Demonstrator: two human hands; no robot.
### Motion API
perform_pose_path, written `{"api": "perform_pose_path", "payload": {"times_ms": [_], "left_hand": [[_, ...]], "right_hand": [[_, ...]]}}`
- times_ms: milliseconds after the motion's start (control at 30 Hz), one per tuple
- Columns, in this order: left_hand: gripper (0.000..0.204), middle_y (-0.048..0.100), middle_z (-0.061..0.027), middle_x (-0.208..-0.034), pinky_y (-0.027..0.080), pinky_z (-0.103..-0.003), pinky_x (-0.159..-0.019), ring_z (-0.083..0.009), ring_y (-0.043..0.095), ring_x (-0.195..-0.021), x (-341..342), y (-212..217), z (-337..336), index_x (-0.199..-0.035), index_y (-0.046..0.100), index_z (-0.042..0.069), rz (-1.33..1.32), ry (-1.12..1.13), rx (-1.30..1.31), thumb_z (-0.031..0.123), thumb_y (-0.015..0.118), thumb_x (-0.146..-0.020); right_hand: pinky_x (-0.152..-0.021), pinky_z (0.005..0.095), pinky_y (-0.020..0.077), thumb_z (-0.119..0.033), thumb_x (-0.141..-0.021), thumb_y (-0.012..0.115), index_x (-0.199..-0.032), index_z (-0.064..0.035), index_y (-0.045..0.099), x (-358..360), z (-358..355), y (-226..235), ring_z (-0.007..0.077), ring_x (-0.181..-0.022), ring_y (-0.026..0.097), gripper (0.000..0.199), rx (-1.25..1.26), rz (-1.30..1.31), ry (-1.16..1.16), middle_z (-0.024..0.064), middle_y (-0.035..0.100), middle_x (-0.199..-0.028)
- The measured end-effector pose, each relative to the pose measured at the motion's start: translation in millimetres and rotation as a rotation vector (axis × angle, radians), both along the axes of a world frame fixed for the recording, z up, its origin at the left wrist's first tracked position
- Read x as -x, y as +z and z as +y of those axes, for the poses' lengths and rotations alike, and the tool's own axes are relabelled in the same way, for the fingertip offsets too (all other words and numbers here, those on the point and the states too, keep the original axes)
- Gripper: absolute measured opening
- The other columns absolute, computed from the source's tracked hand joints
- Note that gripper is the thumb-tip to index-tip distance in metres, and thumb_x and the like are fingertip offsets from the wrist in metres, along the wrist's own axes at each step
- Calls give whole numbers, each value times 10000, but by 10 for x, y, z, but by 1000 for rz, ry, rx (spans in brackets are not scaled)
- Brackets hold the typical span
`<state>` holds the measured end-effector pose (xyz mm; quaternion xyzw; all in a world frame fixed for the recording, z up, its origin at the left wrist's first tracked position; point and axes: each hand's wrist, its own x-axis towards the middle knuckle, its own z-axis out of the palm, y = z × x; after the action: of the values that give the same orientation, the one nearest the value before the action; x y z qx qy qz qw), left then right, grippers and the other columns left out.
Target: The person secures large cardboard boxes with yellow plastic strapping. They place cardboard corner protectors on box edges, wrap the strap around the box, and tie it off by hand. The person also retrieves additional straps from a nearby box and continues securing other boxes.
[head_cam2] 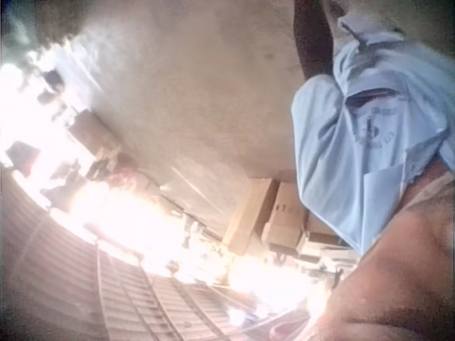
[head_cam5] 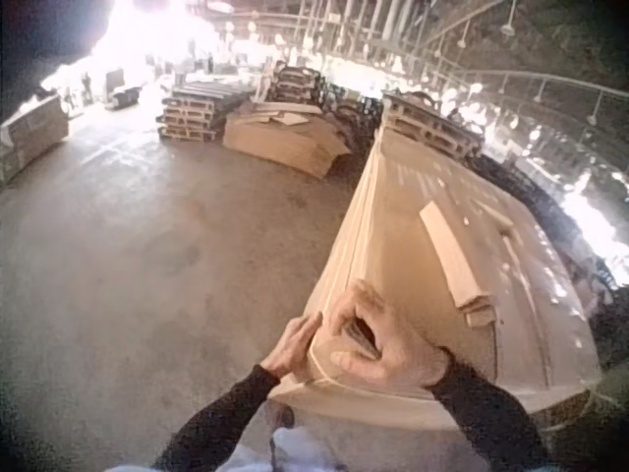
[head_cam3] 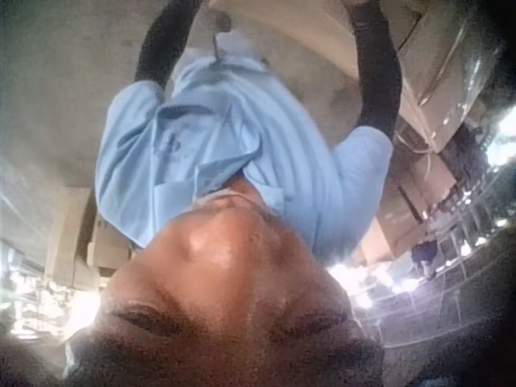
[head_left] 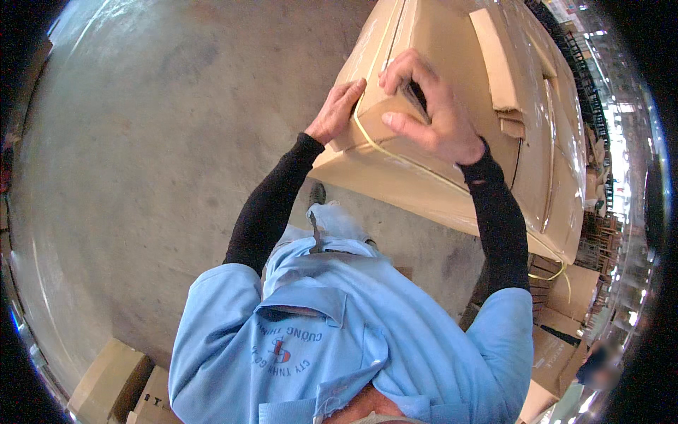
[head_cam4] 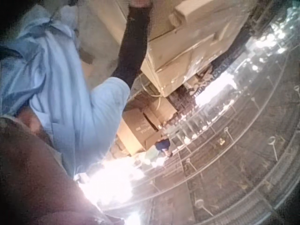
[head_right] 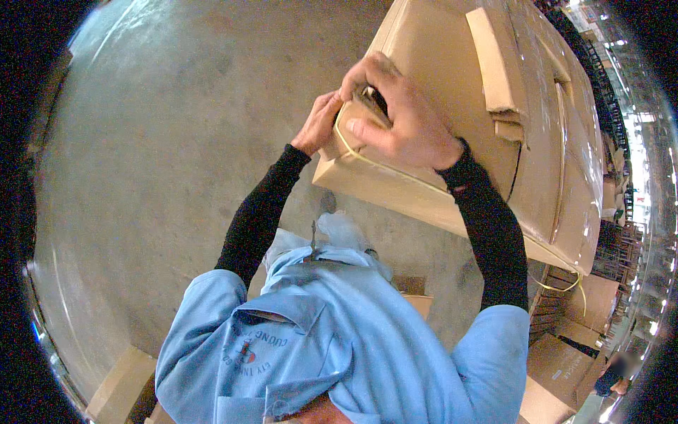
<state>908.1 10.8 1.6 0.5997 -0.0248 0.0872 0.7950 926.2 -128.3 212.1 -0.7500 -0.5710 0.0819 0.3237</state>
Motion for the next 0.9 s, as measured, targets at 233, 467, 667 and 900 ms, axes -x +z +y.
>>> {"api": "perform_pose_path", "payload": {"times_ms": [233,467,667,900], "left_hand": [[658,657,-149,-994,457,-319,-869,-179,581,-950,-98,2,-57,-1108,597,-101,6,-29,-12,507,366,-1017],[671,541,-180,-1243,387,-328,-1019,-226,504,-1164,216,171,85,-1278,517,-59,132,-93,-147,530,334,-1015],[714,531,-148,-1351,373,-343,-1062,-211,501,-1222,393,179,59,-1378,474,-10,27,47,-89,577,349,-991],[668,582,-90,-1302,449,-342,-997,-182,570,-1145,358,-2,89,-1345,542,49,256,-91,117,587,380,-984]], "right_hand": [[-900,335,407,-80,-741,635,-958,-51,484,-19,50,-34,230,-966,533,266,-10,-10,0,104,514,-964],[-851,332,435,-136,-740,663,-969,-62,526,92,58,-120,218,-910,564,277,-58,-166,-111,83,571,-922],[-817,327,441,-167,-719,683,-962,-63,530,108,132,-126,226,-880,550,305,-78,-157,-213,88,548,-905],[-817,333,453,-183,-709,679,-955,-57,539,-11,138,-222,253,-878,564,309,-146,40,-144,91,570,-876]]}}
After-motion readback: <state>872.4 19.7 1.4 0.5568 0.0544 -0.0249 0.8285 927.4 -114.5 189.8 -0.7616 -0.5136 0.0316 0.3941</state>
